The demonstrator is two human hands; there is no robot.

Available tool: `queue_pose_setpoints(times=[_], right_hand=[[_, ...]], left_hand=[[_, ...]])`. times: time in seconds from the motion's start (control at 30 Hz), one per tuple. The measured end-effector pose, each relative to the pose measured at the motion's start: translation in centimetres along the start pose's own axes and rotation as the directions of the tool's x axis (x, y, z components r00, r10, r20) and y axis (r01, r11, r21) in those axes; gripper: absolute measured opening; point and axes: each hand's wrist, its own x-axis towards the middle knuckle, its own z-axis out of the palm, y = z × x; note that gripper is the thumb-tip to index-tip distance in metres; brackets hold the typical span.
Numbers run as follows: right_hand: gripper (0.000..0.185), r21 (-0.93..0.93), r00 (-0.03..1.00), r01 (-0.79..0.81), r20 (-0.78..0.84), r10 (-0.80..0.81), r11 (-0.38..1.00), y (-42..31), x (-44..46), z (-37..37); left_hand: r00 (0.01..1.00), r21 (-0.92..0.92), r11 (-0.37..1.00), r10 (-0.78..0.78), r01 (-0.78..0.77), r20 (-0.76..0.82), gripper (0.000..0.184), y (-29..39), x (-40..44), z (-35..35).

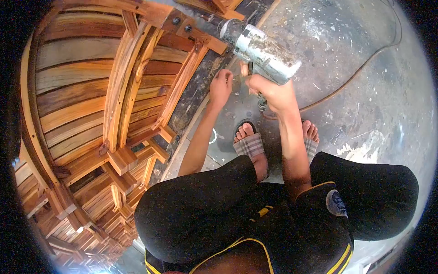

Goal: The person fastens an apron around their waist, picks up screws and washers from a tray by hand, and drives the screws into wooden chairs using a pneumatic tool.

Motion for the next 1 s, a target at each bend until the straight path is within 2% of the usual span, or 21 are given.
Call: queue_pose_setpoints(times=[0.03,0.07,0.13,0.23,0.47,0.57,0.63,0.73,0.77,0.83,0.87,0.9,0.93,0.97,1.0], right_hand=[[0.031,-0.006,1.0,0.008,-0.011,-0.008,1.0,-0.1,-0.1,0.0],[0.031,-0.004,1.0,0.014,-0.019,-0.014,1.0,-0.2,-0.1,-0.1],[0.032,0.004,1.0,0.023,-0.011,-0.023,1.0,-0.3,-0.2,-0.2],[0.033,0.017,1.0,0.015,-0.018,-0.014,1.0,0.0,-0.3,-0.6],[0.034,-0.049,1.0,0.008,-0.012,-0.009,0.999,0.5,-0.1,-0.9],[0.031,-0.068,1.0,0.004,-0.004,-0.004,0.998,0.3,-0.3,-0.5],[0.031,-0.087,0.999,-0.04,-0.013,0.039,0.995,0.4,-0.4,-0.2],[0.028,-0.13,0.999,-0.053,-0.016,0.051,0.99,0.9,-0.6,-0.4],[0.028,-0.131,0.999,-0.051,-0.013,0.049,0.99,0.9,-0.6,-0.3],[0.034,-0.19,0.999,-0.039,0.001,0.04,0.981,0.9,-0.7,-0.1],[0.034,-0.192,0.999,-0.035,0.002,0.036,0.981,0.7,-0.8,0.0],[0.031,-0.174,0.999,-0.049,0.0,0.05,0.984,0.5,-0.9,0.1],[0.028,-0.155,0.998,-0.065,-0.001,0.065,0.986,0.3,-0.9,0.2],[0.028,-0.156,0.998,-0.065,0.002,0.067,0.986,0.3,-1.0,0.2],[0.028,-0.176,0.997,-0.08,0.009,0.082,0.981,0.4,-1.1,0.1]], left_hand=[[0.996,0.042,0.999,0.004,-0.008,0.093,0.018,0.5,0.0,-0.4],[0.995,0.043,0.999,0.012,-0.016,0.1,0.018,0.9,0.1,-0.7],[0.973,0.186,0.983,-0.038,-0.005,0.229,0.022,0.9,0.1,-0.8],[0.951,0.286,0.958,-0.079,-0.009,0.297,0.022,0.6,0.2,-0.7],[0.946,0.275,0.959,-0.144,0.062,0.289,0.021,0.1,0.1,-0.3],[0.946,0.311,0.947,-0.17,0.079,0.277,0.023,0.2,0.0,0.1],[0.938,0.42,0.903,-0.219,0.09,0.269,0.024,0.4,0.0,0.4],[0.929,0.438,0.896,-0.221,0.073,0.296,0.027,0.4,-0.3,0.4],[0.931,0.438,0.896,-0.22,0.074,0.292,0.027,-0.3,-0.5,0.6],[0.941,0.059,0.99,-0.142,0.13,0.308,0.019,-2.5,-0.9,1.1],[0.942,0.057,0.99,-0.138,0.127,0.306,0.019,-3.0,-1.1,0.6],[0.845,-0.439,0.761,-0.261,0.477,0.466,0.017,-1.9,-1.6,-1.2],[0.719,-0.69,0.203,-0.24,0.694,0.653,0.016,-0.6,-2.0,-3.0],[0.72,-0.692,0.202,-0.241,0.693,0.651,0.016,0.9,-2.3,-4.6],[0.763,-0.78,-0.002,-0.205,0.625,0.613,0.018,2.7,-2.6,-6.3]])
